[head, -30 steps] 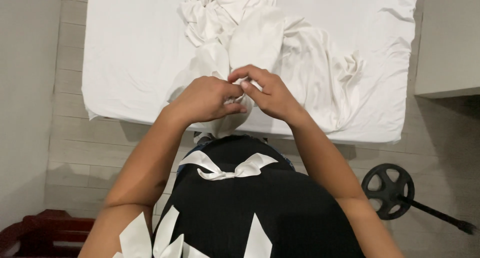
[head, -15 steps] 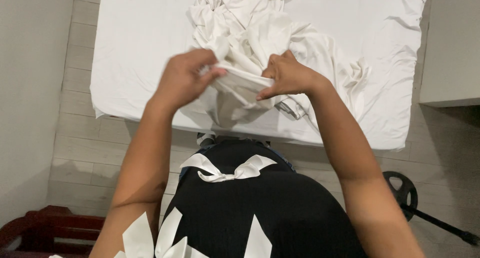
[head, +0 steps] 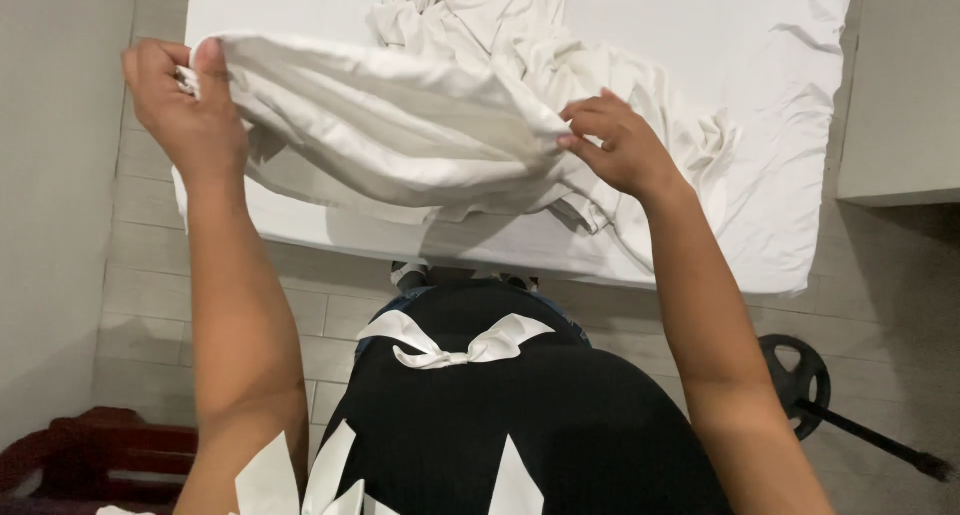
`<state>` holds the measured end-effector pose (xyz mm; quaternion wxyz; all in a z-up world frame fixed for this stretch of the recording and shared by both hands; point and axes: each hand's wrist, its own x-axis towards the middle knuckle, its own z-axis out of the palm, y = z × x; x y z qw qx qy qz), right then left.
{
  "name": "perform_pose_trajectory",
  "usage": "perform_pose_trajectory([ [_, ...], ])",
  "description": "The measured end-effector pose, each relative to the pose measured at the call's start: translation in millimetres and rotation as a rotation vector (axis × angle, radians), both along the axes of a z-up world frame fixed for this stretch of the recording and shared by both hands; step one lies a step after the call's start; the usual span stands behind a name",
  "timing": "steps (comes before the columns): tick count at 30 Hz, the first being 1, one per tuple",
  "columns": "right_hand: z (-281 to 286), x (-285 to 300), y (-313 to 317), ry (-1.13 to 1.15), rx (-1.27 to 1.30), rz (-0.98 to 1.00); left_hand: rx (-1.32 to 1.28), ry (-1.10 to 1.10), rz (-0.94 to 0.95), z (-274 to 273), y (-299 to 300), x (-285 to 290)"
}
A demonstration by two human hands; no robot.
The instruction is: The person is folding a white bed sheet on a bed. They repeatedly unfold and refold the sheet, smoothing it out and aligning the edges. The person uses both hands to manipulate the sheet, ensuring it is neatly folded.
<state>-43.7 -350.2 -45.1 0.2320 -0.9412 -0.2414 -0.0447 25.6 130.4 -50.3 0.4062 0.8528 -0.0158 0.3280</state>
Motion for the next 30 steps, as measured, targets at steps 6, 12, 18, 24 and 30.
perform_pose_trajectory([
  [6, 38, -14, 31, -0.346, 0.192, -0.115, -0.362, 0.001, -0.244, -14, -26, 6],
  [12, 19, -12, 12, -0.013, 1.001, -0.479, -0.607, 0.147, -0.232, -6, -48, 17],
  [18, 44, -18, 82, 0.448, 0.518, -0.185, 0.025, 0.755, -0.751, 55, -174, -44],
  [24, 45, -13, 66, 0.488, 0.562, -0.116, 0.135, 0.64, -0.867, 38, -176, -48],
  [30, 13, -3, 17, 0.368, 0.424, -0.164, 0.091, 0.653, -0.6, 45, -133, -29],
])
